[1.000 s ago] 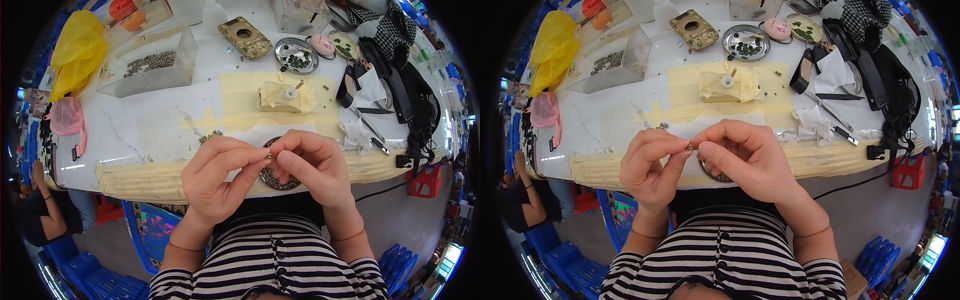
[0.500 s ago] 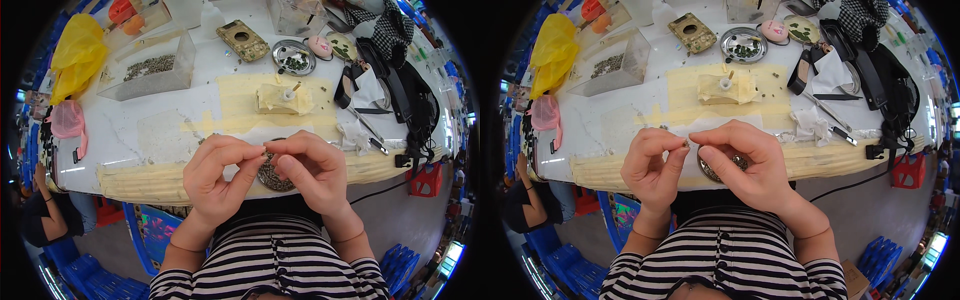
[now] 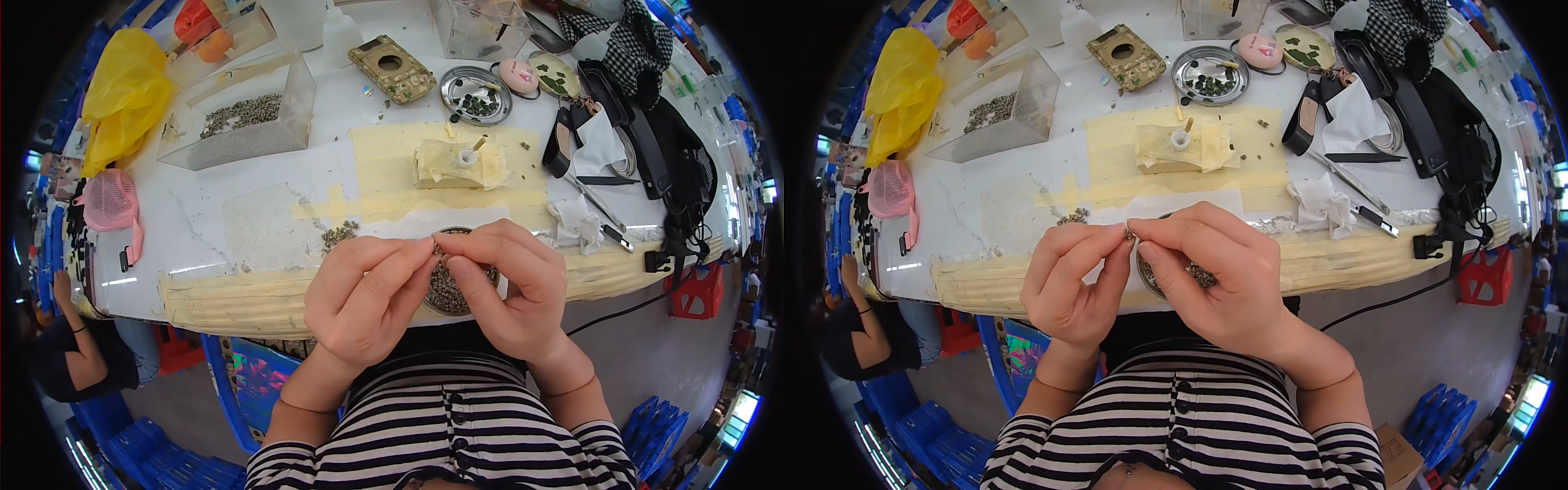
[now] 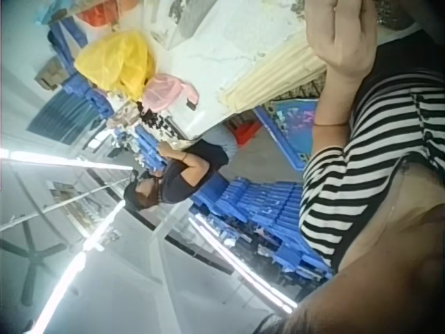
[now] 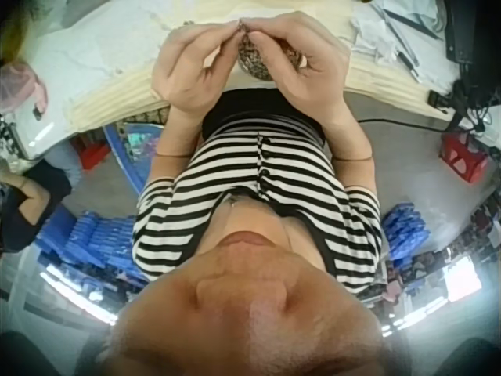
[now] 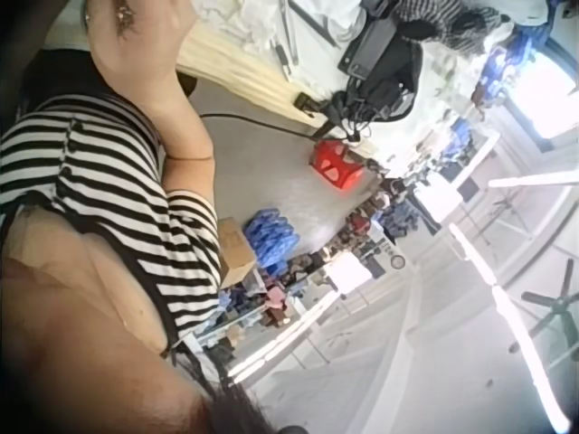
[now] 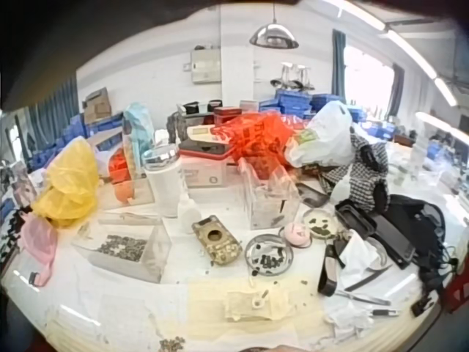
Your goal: Assembling small parts for a toy tank model at a workbench.
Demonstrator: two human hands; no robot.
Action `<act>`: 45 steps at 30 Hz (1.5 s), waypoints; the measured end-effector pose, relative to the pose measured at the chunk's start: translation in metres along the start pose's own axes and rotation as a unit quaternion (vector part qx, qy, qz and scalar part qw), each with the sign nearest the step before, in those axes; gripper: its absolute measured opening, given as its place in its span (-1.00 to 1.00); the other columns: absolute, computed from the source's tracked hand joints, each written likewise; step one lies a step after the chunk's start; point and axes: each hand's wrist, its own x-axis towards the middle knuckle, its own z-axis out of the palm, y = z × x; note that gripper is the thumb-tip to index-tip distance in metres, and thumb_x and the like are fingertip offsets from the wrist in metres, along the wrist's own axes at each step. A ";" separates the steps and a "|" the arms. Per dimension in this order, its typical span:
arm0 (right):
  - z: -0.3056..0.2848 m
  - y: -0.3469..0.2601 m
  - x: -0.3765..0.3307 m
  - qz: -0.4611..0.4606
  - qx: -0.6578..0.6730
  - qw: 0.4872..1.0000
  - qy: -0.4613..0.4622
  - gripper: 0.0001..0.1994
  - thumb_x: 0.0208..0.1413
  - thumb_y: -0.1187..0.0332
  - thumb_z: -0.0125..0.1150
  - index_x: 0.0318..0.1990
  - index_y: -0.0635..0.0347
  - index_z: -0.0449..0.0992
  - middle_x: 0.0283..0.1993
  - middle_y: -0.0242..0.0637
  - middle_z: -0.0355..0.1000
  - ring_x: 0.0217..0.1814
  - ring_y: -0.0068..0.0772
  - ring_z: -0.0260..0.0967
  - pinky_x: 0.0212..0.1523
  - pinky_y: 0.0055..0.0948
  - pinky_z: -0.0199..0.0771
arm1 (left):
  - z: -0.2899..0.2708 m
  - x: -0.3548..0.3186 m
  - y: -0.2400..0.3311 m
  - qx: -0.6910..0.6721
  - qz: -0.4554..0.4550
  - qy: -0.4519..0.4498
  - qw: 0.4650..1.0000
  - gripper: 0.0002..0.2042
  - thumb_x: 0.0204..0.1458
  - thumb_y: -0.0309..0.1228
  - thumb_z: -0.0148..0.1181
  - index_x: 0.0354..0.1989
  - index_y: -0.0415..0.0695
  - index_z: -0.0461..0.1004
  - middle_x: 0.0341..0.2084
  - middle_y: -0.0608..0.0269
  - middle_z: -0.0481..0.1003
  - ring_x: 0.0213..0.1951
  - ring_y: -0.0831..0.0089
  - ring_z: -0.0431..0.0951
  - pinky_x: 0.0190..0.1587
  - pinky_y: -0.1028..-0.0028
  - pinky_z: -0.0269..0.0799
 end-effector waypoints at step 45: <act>0.003 0.020 0.011 0.048 0.176 0.980 0.076 -0.88 0.26 0.46 0.19 -0.17 0.35 0.45 -0.25 -0.31 0.48 -0.22 -0.57 0.40 -0.13 -0.57 0.41 | 0.000 0.001 -0.007 -0.159 -0.149 0.002 0.976 -0.80 -0.10 -0.72 0.36 -0.26 -0.28 0.63 -0.41 0.17 0.57 -0.39 0.45 0.57 -0.36 0.55 0.45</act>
